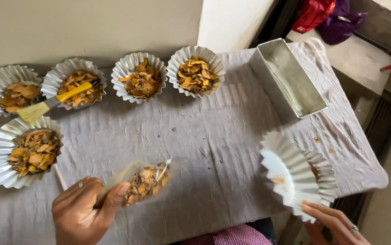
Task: Cleaning and packaging dried tea leaves from paper liners into plastic bags using a brush.
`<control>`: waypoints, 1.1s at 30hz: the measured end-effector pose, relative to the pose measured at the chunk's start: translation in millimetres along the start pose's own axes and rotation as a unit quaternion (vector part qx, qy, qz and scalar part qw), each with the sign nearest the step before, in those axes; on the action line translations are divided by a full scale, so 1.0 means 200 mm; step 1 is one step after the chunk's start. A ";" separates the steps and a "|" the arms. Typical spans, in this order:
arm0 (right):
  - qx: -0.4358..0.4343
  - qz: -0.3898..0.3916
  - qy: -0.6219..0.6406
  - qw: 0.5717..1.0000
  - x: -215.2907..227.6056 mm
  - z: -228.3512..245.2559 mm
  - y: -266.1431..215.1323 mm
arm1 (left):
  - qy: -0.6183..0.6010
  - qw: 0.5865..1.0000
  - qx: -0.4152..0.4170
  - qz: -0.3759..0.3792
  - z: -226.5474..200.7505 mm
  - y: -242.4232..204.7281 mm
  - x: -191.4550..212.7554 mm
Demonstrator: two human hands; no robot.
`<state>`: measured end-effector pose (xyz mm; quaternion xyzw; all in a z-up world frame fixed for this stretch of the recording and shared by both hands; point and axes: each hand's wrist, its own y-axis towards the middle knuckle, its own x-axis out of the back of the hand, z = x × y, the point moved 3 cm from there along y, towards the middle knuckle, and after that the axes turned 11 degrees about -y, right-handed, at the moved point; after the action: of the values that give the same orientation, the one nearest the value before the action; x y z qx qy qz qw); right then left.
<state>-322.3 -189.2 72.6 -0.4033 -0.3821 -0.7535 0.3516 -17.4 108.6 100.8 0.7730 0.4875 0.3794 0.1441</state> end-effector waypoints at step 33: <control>0.185 -0.120 -0.091 0.971 -0.51 -0.09 0.20 | -0.002 0.993 0.114 -0.039 0.22 -0.05 -0.03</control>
<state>-251.5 -200.8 -13.1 -0.3499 -0.5906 -0.6664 0.2910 7.3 114.1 61.8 0.7656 0.5568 0.3143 0.0709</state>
